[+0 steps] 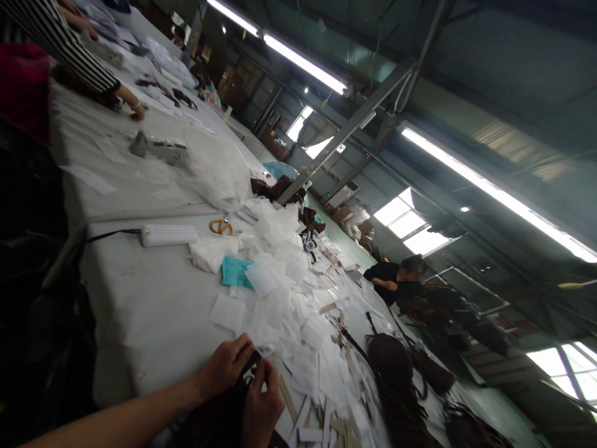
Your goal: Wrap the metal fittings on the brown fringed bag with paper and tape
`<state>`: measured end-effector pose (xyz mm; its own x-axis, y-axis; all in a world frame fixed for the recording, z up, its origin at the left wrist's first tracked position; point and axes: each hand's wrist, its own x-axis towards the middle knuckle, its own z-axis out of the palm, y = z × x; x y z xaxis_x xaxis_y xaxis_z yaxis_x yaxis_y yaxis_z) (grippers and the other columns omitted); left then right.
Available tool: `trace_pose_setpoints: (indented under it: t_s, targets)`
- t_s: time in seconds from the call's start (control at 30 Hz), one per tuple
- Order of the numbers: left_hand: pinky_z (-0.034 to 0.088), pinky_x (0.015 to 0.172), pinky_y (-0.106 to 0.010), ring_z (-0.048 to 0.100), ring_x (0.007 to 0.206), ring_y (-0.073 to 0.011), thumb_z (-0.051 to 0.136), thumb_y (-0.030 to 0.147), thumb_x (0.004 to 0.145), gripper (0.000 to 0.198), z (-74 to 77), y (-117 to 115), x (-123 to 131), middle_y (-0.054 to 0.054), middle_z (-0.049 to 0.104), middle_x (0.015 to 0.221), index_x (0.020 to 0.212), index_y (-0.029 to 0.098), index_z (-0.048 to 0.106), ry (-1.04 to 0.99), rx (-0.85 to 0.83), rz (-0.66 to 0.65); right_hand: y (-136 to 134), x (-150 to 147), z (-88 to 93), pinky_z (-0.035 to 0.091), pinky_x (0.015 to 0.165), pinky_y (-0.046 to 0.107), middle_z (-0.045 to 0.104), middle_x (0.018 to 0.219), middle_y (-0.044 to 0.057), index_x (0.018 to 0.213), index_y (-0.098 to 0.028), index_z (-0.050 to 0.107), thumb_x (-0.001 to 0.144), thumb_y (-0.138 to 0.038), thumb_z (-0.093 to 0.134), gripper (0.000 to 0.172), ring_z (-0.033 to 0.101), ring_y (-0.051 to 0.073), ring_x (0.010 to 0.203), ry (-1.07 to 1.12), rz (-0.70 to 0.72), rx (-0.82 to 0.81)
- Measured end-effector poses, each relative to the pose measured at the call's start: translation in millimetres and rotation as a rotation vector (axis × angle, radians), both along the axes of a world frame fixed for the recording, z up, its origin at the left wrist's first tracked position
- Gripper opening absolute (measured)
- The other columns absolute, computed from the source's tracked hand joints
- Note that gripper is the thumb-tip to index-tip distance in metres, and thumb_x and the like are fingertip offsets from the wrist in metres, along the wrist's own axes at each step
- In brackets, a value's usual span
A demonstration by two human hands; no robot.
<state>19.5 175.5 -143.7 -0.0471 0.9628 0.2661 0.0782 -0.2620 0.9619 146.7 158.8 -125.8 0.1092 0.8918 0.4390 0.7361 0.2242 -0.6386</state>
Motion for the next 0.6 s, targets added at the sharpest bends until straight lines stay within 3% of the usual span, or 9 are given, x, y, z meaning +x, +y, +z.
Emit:
trace_pose_setpoints:
  t_s: [0.3, 0.6]
  targets:
    - [0.034, 0.06, -0.025, 0.053, 0.061, -0.015, 0.038, 0.035, 0.095, 0.022, -4.3, -2.0, 1.8, 0.002, 0.053, 0.065, 0.077, 0.023, 0.043, 0.071, 0.034, 0.015, -2.6, -7.8, -4.1, 0.054, 0.065, 0.022, 0.075, 0.089, 0.011, 0.098, -0.015, 0.069, 0.092, -0.048, 0.047, 0.04, 0.072, 0.021, 0.078, -0.163, -0.03, 0.21]
    - [0.033, 0.058, -0.024, 0.053, 0.059, -0.014, 0.038, 0.029, 0.094, 0.019, 0.0, -3.3, -0.2, 0.003, 0.051, 0.063, 0.076, 0.023, 0.042, 0.08, 0.043, 0.006, 0.3, -4.7, -0.1, 0.053, 0.057, 0.024, 0.074, 0.078, 0.013, 0.093, -0.013, 0.07, 0.095, -0.054, 0.033, 0.054, 0.072, 0.022, 0.069, -0.206, -0.064, 0.127]
